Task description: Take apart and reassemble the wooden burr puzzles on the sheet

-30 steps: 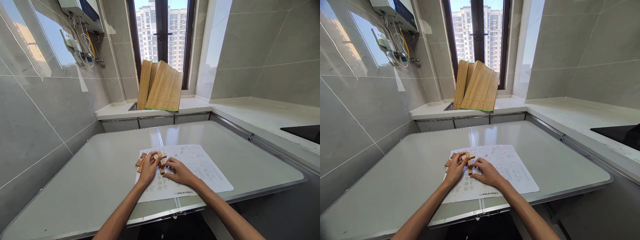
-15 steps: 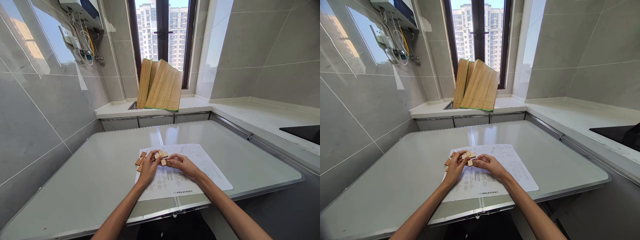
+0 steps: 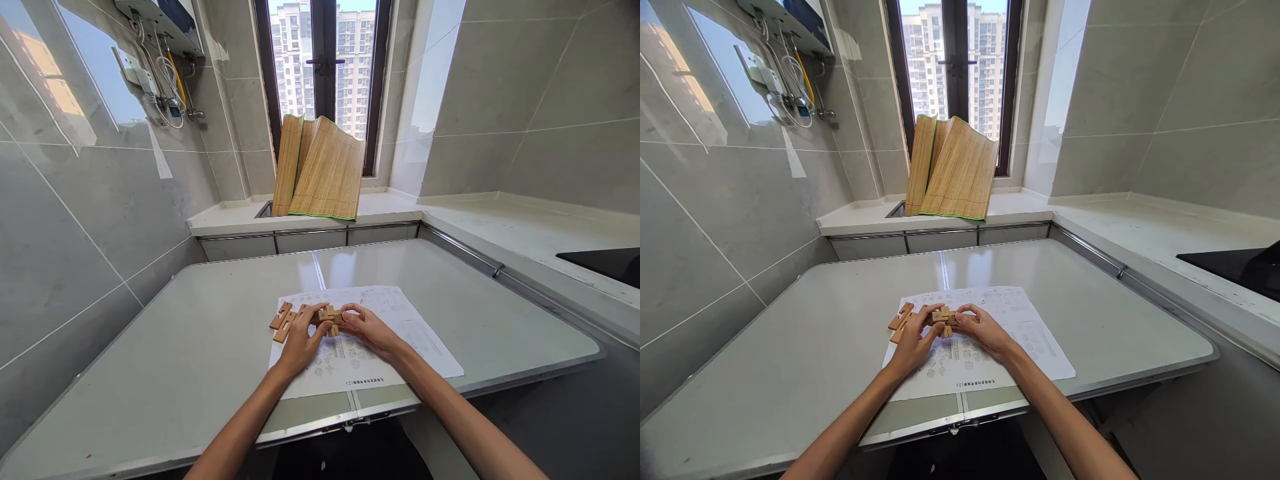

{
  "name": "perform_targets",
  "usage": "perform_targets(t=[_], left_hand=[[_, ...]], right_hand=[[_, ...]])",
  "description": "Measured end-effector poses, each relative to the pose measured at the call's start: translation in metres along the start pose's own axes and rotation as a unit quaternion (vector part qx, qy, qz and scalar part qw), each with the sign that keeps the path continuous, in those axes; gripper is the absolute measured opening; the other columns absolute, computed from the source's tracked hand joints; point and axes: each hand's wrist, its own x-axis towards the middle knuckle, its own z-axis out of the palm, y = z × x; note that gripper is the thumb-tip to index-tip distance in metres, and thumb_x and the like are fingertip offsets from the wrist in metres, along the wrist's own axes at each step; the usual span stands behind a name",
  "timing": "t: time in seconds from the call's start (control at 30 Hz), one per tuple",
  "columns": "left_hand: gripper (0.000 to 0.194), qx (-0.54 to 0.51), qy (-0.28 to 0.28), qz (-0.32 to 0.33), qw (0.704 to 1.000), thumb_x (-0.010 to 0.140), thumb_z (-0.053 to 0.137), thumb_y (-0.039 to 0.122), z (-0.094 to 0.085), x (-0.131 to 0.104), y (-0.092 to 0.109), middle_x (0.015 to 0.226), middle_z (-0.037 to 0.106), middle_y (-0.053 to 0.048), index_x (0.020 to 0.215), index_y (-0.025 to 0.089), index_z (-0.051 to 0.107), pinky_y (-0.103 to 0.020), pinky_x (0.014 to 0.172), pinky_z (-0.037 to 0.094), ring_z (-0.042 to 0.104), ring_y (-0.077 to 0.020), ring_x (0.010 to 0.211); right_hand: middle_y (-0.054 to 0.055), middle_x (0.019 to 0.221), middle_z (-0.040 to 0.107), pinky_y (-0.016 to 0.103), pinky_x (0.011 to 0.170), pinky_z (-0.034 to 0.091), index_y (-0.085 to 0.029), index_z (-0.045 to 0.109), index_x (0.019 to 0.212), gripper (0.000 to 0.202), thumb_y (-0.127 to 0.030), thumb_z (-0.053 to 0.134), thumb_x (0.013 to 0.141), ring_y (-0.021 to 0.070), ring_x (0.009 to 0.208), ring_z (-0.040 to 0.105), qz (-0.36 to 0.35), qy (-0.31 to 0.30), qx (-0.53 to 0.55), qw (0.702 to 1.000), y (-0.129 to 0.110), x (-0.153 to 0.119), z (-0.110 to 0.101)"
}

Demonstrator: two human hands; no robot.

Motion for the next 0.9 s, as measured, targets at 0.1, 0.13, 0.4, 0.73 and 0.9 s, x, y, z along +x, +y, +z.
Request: perform_targets(t=[0.1, 0.13, 0.4, 0.73, 0.9], left_hand=[[0.061, 0.043, -0.020, 0.023, 0.999, 0.085, 0.075, 0.045, -0.0006, -0.0006, 0.0027, 0.107, 0.064, -0.005, 0.140, 0.030, 0.055, -0.040, 0.088, 0.051, 0.061, -0.0228, 0.093], [0.066, 0.055, -0.023, 0.031, 0.998, 0.081, 0.079, 0.047, -0.0006, -0.0007, 0.0033, 0.107, 0.063, -0.005, 0.140, 0.031, 0.054, -0.040, 0.088, 0.051, 0.060, -0.0231, 0.094], [0.065, 0.047, -0.024, 0.033, 0.998, 0.079, 0.080, 0.048, 0.0005, 0.0001, 0.0034, 0.099, 0.064, -0.003, 0.138, 0.031, 0.058, -0.037, 0.083, 0.052, 0.059, -0.0203, 0.085], [0.061, -0.004, -0.013, 0.012, 1.000, 0.080, 0.080, 0.045, 0.0007, 0.0017, 0.0082, 0.126, 0.066, -0.006, 0.135, 0.030, 0.057, -0.039, 0.088, 0.054, 0.062, -0.0215, 0.096], [0.062, 0.020, -0.015, 0.018, 1.000, 0.083, 0.077, 0.045, 0.0005, 0.0012, 0.0096, 0.124, 0.065, -0.007, 0.138, 0.031, 0.054, -0.040, 0.086, 0.054, 0.061, -0.0215, 0.094]], right_hand=[[0.009, 0.107, 0.078, 0.046, 0.111, 0.045, -0.023, 0.058, 0.104, 0.042, -0.051, 0.080, 0.081, 0.0265, 0.112, 0.071, -0.001, -0.006, 0.003, 1.000, 0.0001, 0.0001, -0.0016], [0.009, 0.108, 0.077, 0.046, 0.110, 0.046, -0.023, 0.058, 0.104, 0.042, -0.050, 0.081, 0.081, 0.0268, 0.112, 0.070, -0.001, -0.009, 0.004, 1.000, 0.0006, 0.0005, -0.0025], [0.012, 0.115, 0.075, 0.047, 0.106, 0.048, -0.022, 0.064, 0.109, 0.043, -0.057, 0.073, 0.085, 0.0284, 0.112, 0.070, -0.021, -0.020, -0.037, 0.999, 0.0013, 0.0012, -0.0015], [0.006, 0.105, 0.075, 0.044, 0.093, 0.056, -0.022, 0.069, 0.094, 0.038, -0.060, 0.063, 0.091, 0.0260, 0.102, 0.070, -0.047, 0.007, -0.124, 0.991, 0.0038, 0.0010, -0.0010], [0.007, 0.112, 0.073, 0.040, 0.087, 0.058, -0.022, 0.073, 0.100, 0.039, -0.059, 0.062, 0.091, 0.0257, 0.105, 0.068, -0.057, 0.017, -0.147, 0.987, 0.0035, 0.0018, -0.0011]])
